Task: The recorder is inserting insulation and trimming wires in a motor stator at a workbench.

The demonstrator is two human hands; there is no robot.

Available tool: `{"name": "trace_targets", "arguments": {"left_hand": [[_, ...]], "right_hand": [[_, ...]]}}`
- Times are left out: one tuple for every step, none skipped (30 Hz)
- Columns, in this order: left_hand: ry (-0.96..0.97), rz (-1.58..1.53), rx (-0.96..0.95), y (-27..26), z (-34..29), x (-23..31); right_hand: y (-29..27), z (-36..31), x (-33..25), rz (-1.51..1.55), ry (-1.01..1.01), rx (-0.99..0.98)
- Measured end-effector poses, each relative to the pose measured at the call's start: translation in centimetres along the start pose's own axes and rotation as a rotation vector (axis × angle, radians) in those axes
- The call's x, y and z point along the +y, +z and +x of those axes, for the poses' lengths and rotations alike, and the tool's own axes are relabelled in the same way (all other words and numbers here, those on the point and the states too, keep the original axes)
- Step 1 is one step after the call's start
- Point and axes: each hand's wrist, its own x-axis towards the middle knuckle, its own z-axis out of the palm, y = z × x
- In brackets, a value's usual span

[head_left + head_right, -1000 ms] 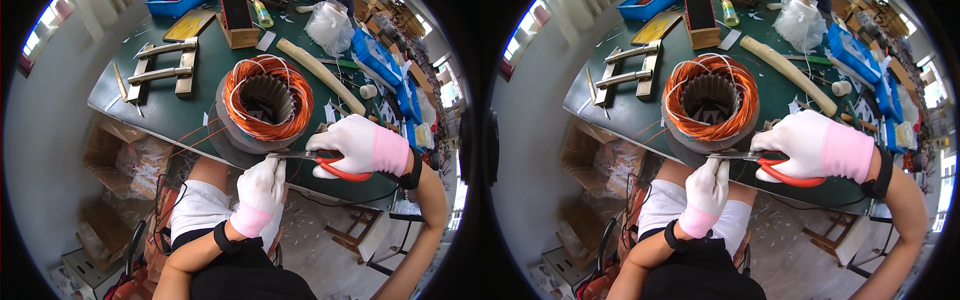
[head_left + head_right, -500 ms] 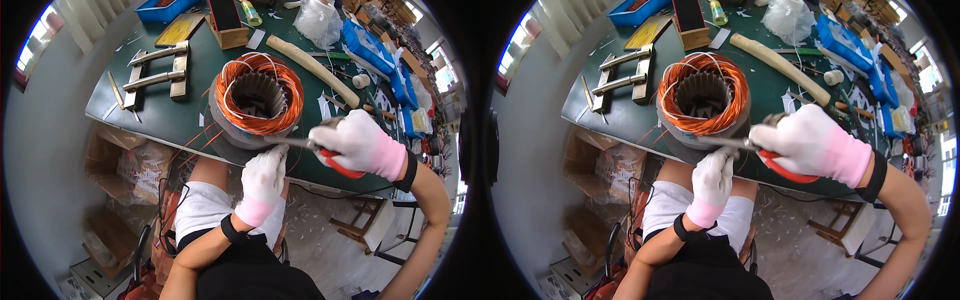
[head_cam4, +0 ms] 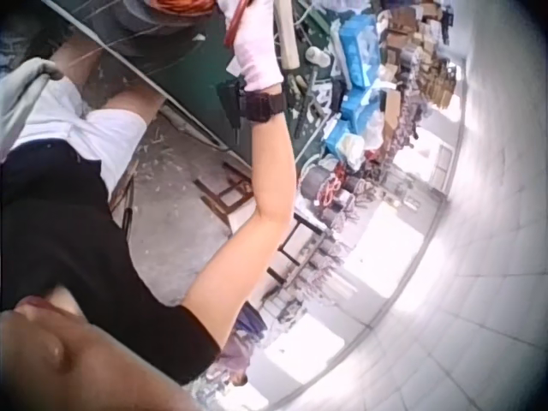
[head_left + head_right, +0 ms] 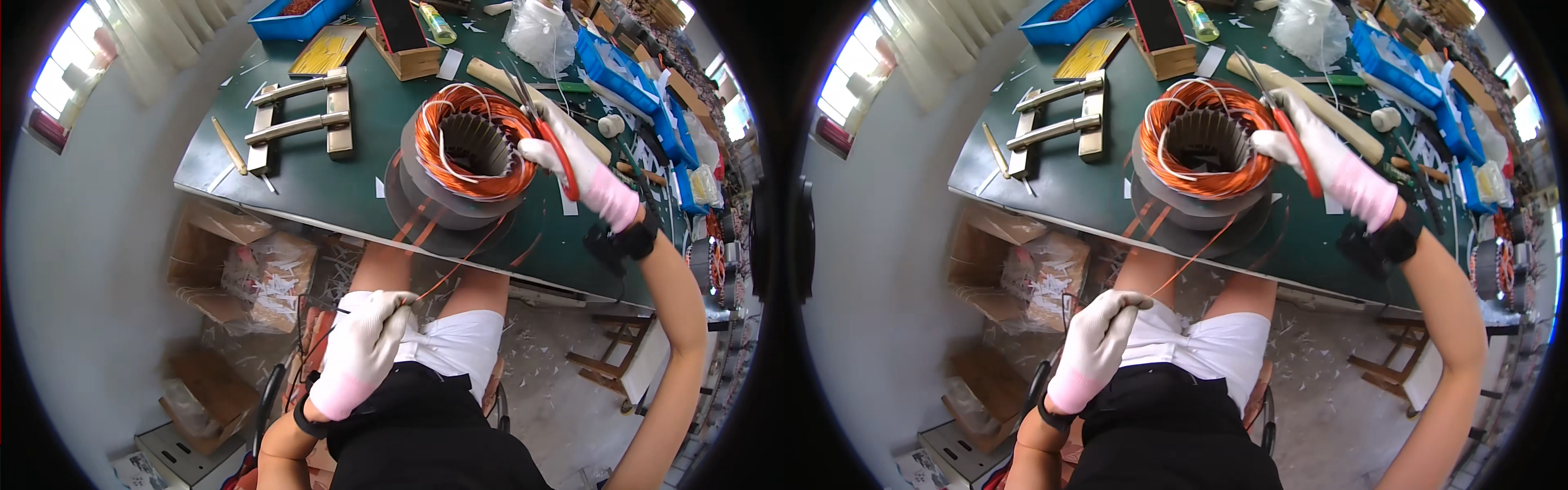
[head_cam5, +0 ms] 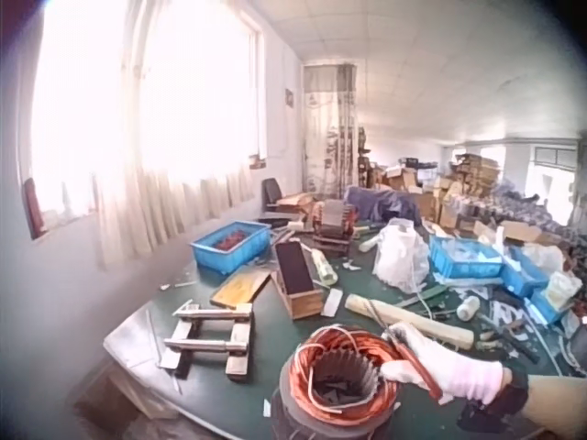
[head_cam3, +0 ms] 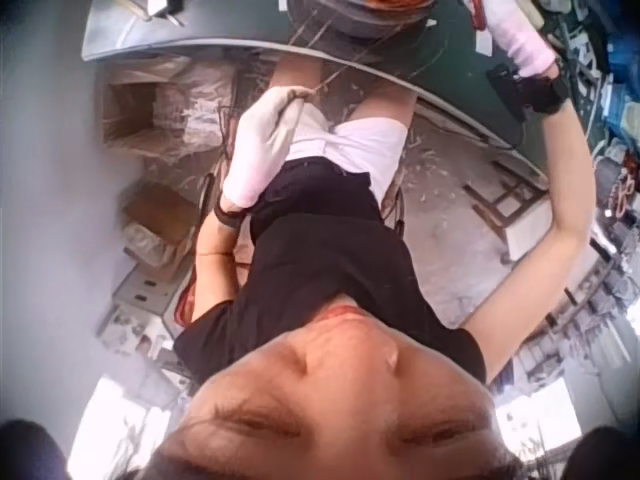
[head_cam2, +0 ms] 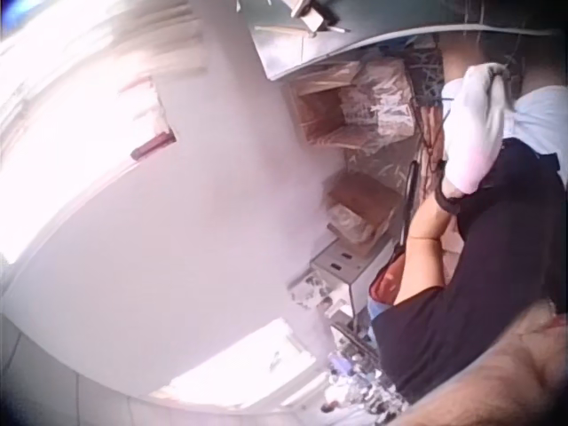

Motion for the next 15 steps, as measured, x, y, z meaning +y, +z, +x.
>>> {"name": "trace_targets", "arguments": {"left_hand": [[0.004, 0.006, -0.01, -0.6, 0.1, 0.8], [0.048, 0.087, -0.011, -1.0, 0.5, 1.6], [0.09, 0.17, -0.007, -1.3, 1.1, 2.0], [0.091, 0.178, -0.01, -1.6, 1.9, 2.1], [0.126, 0.186, 0.035, -1.8, 2.8, 2.1], [0.151, 0.196, 0.086, -2.1, 3.7, 1.8], [0.143, 0.187, 0.126, -2.6, 4.6, 1.6], [0.214, 0.149, 0.162, -2.6, 5.8, 0.8], [0.237, 0.142, 0.173, -2.7, 6.9, -0.1], [0.266, 0.128, 0.181, -2.6, 7.8, -0.8], [0.273, 0.122, 0.176, -2.3, 8.3, -1.3], [0.252, 0.113, 0.145, -2.0, 9.0, -1.5], [0.227, 0.111, 0.12, -1.7, 9.4, -1.5], [0.207, 0.077, 0.082, -1.5, 9.5, -1.1], [0.215, 0.042, 0.067, -1.4, 9.5, -1.0]], "right_hand": [[-0.4, 0.7, 0.6, -0.134, -0.221, 0.052], [-0.8, 0.8, 1.0, -0.178, -0.393, 0.122], [-0.9, 0.3, -0.8, -0.342, -0.38, 0.191], [-0.7, 0.0, -2.9, -0.501, -0.372, 0.254], [0.4, -0.6, -3.9, -0.623, -0.512, 0.448], [1.8, -2.1, -5.9, -0.53, -0.481, 0.479], [3.0, -4.2, -8.0, -0.329, -0.315, 0.419], [3.8, -6.4, -8.7, -0.231, -0.326, 0.456], [5.6, -8.3, -7.9, 0.058, -0.258, 0.358], [7.3, -10.5, -7.5, 0.305, -0.053, 0.22], [8.3, -11.6, -7.5, 0.247, -0.027, 0.065], [9.7, -12.6, -7.8, 0.182, 0.057, 0.02], [11.2, -12.9, -7.6, 0.079, 0.069, 0.023], [12.9, -13.2, -6.6, 0.04, 0.054, 0.094], [14.2, -13.2, -5.9, 0.027, 0.042, 0.133]]}}
